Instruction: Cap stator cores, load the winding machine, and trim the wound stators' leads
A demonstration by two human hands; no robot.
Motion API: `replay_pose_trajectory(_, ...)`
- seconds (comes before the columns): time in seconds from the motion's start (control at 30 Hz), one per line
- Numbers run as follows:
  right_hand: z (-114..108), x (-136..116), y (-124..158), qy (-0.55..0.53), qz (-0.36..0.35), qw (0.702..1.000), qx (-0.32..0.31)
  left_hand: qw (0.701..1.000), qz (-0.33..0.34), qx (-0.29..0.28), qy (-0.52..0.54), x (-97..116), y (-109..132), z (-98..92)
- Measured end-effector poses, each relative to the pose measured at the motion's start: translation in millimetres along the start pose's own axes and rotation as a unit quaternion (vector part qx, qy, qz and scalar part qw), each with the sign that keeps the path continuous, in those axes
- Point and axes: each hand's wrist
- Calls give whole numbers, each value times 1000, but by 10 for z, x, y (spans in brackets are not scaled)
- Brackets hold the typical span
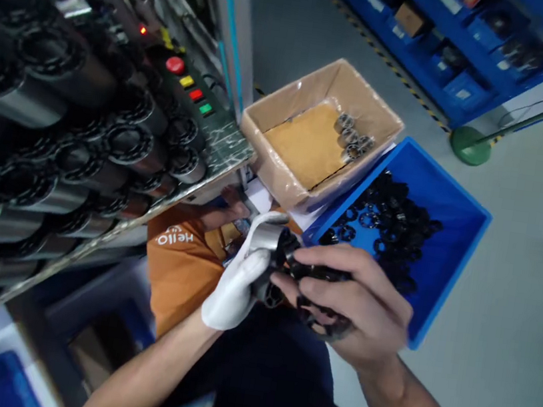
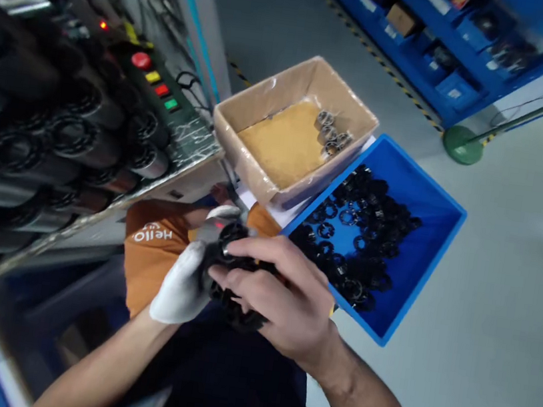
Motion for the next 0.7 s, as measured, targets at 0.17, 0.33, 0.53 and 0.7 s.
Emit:
replay_pose_trajectory(0.17,235,-151,-3,-168,78,971,-151,999,-12,48,18,51,286,-160)
replay_pose_trajectory(0.33,218,-188,-51,-130,76,976,-157,994,-31,89,47,130,503,-271)
replay_pose_trajectory(0.53,337,-254,-63,-74,42,978,-193,993,-2,113,-39,191,611,-330)
replay_pose_trajectory(0.7,340,-287,-46,-67,86,981,-160,988,-26,152,27,199,564,-262)
Point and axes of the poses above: each hand's wrist, its own y-axis away from the middle knuckle, its own z-axis out of the palm, x = y × z, and after that the axes turned 4 degrees about -x, right-handed
